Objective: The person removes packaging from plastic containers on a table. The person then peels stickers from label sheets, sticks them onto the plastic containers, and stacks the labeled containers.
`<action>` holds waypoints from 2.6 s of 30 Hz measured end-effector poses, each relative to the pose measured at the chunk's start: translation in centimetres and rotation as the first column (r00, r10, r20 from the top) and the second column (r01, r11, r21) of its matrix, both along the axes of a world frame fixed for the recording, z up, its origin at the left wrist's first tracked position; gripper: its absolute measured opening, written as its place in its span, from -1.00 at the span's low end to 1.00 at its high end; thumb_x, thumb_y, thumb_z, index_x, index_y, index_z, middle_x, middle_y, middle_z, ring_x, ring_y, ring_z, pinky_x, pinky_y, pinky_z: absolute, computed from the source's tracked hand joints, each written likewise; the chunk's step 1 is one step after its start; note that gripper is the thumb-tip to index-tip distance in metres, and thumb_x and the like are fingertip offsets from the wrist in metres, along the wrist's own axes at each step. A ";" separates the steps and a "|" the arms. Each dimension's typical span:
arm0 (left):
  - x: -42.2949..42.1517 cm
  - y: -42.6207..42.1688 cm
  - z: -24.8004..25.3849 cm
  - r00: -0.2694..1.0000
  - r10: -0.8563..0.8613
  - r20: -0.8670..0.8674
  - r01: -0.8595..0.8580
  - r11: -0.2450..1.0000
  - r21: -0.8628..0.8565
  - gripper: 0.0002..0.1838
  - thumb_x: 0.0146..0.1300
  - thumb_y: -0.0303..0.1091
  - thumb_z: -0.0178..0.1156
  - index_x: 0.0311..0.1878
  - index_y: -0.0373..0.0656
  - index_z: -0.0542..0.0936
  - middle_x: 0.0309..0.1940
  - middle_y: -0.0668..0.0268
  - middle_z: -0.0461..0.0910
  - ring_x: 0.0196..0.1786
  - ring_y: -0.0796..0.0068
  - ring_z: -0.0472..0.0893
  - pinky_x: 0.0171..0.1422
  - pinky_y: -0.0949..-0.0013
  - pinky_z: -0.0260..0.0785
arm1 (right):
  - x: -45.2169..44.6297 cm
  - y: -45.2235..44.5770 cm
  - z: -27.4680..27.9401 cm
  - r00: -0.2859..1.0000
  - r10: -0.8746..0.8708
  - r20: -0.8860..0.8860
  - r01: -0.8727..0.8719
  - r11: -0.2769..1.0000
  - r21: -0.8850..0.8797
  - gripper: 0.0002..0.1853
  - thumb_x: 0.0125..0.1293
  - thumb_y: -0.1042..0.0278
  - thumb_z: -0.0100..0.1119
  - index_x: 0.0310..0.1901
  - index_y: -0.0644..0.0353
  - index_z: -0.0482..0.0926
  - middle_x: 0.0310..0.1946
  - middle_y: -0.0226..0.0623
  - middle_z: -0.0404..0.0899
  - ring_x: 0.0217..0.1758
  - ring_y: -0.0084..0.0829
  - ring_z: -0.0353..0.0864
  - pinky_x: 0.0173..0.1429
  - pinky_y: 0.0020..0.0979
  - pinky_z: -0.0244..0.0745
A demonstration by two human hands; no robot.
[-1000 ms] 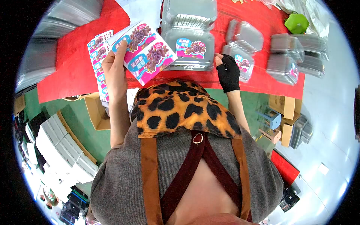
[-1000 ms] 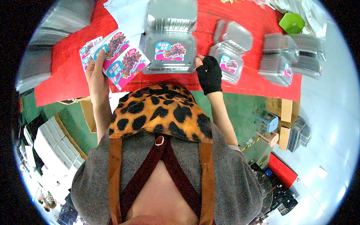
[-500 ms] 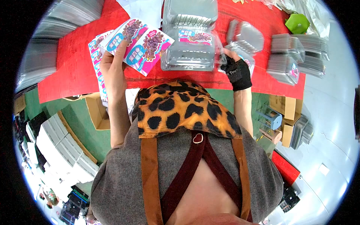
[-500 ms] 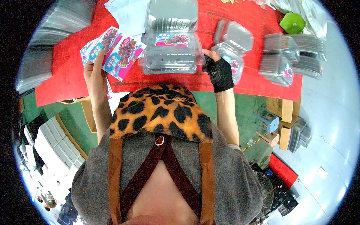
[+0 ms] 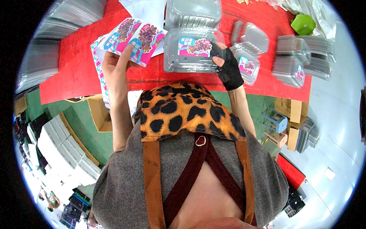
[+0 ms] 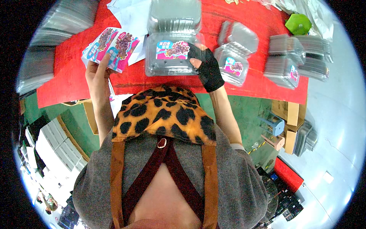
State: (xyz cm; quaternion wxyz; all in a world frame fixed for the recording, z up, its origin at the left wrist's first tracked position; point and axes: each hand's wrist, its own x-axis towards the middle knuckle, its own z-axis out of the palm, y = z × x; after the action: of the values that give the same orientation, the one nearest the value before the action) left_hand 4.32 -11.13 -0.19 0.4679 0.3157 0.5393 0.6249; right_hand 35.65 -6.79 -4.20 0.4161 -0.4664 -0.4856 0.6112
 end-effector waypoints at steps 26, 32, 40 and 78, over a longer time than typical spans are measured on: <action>3.7 -0.3 0.9 0.969 -0.245 0.015 0.245 0.969 0.031 -0.76 0.38 -0.44 0.22 0.04 -0.35 0.61 -0.10 0.28 0.68 -0.07 0.62 0.61 0.08 0.48 0.47 | 24.9 -1.6 -10.2 0.549 -0.741 0.388 0.820 0.568 -0.075 -0.68 0.22 0.20 0.36 -0.02 0.09 0.63 -0.22 -0.27 0.66 -0.24 -0.35 0.62 -0.18 -0.31 0.54; 4.8 -1.1 1.8 0.881 -0.450 -0.147 0.452 0.892 -0.019 -0.74 0.40 -0.41 0.19 0.07 -0.33 0.60 -0.09 0.33 0.68 -0.06 0.68 0.56 0.09 0.50 0.41 | 12.9 0.4 -2.2 0.547 -0.673 0.498 0.310 0.716 0.626 -0.63 0.15 0.33 0.41 0.01 0.17 0.63 -0.03 -0.22 0.62 0.06 -0.31 0.57 0.15 -0.30 0.45; 5.6 -1.4 3.1 0.712 -0.581 -0.393 0.626 0.780 -0.019 -0.82 0.38 -0.41 0.19 -0.09 -0.34 0.62 -0.35 0.24 0.62 -0.23 0.60 0.54 -0.10 0.41 0.39 | -3.5 -1.0 9.1 0.789 -0.096 0.607 -0.470 0.543 0.696 -0.50 -0.01 0.30 0.50 0.05 0.06 0.66 0.00 -0.18 0.63 0.11 -0.16 0.58 0.17 -0.21 0.46; 1.4 -0.5 1.1 0.938 -0.143 -0.316 0.110 0.987 -0.120 -0.72 0.41 -0.29 0.18 -0.12 -0.40 0.62 -0.41 0.27 0.64 -0.52 0.61 0.59 -0.54 0.56 0.43 | -2.9 0.1 2.0 0.616 -0.191 0.764 -0.441 0.720 0.536 -0.83 0.20 0.29 0.35 -0.28 0.20 0.71 -0.34 -0.20 0.70 -0.30 -0.24 0.69 -0.18 -0.30 0.54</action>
State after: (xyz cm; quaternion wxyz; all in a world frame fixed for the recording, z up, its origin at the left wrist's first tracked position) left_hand 5.77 -11.60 0.90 0.4274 0.4241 0.6181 0.5054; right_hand 32.74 -6.69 -2.19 0.2562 -0.4573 -0.8376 0.1540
